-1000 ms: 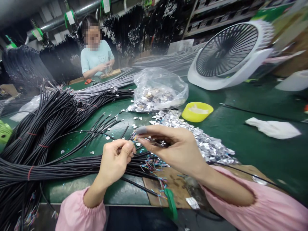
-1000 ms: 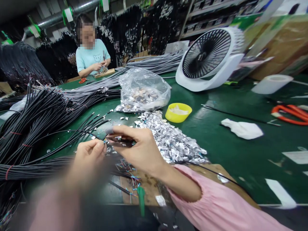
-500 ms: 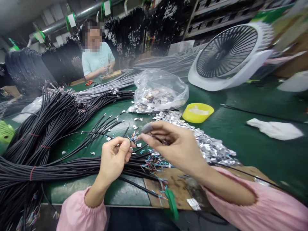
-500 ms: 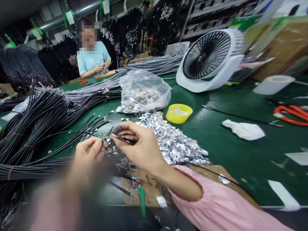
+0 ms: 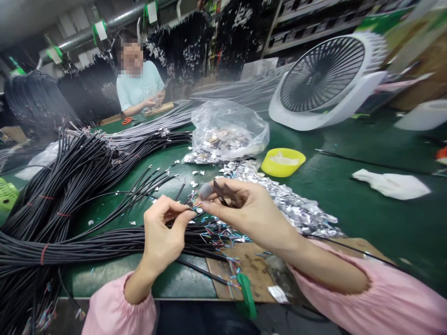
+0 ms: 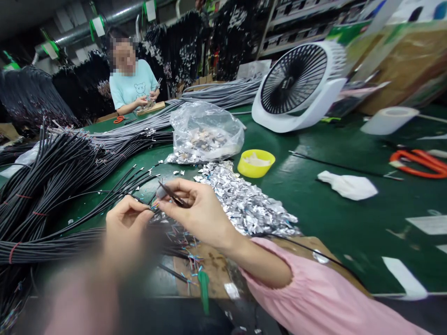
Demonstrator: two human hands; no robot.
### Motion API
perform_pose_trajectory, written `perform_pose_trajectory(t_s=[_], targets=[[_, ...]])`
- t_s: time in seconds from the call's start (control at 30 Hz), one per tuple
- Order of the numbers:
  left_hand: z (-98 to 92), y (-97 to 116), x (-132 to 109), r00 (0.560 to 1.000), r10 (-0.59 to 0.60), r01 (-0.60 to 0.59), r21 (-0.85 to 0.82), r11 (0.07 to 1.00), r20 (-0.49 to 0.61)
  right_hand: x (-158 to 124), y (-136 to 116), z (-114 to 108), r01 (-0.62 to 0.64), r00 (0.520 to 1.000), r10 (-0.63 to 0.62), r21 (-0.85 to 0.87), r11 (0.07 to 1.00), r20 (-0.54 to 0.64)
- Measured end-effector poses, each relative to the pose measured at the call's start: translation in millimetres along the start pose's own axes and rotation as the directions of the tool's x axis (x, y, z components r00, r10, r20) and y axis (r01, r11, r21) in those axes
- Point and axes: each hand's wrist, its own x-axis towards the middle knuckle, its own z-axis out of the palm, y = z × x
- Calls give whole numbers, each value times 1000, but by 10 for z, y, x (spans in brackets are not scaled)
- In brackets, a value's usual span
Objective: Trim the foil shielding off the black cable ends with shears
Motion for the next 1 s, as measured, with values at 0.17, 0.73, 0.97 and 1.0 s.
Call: perform_pose_trajectory(t_s=[0.17, 0.73, 0.97, 1.0], targets=[[42, -13, -38, 969, 222, -199, 191, 961, -106, -37, -15, 22, 108, 994, -110, -97, 989, -12], [56, 10, -36, 998, -39, 32, -123, 992, -54, -48, 47, 20, 101, 994, -102, -39, 994, -38], [86, 0, -44, 989, 82, -90, -61, 994, -124, -22, 35, 22, 110, 994, -111, -57, 992, -14], [91, -1, -46, 988, 85, -92, -50, 995, -131, -34, 34, 26, 140, 990, -142, -85, 987, -24]])
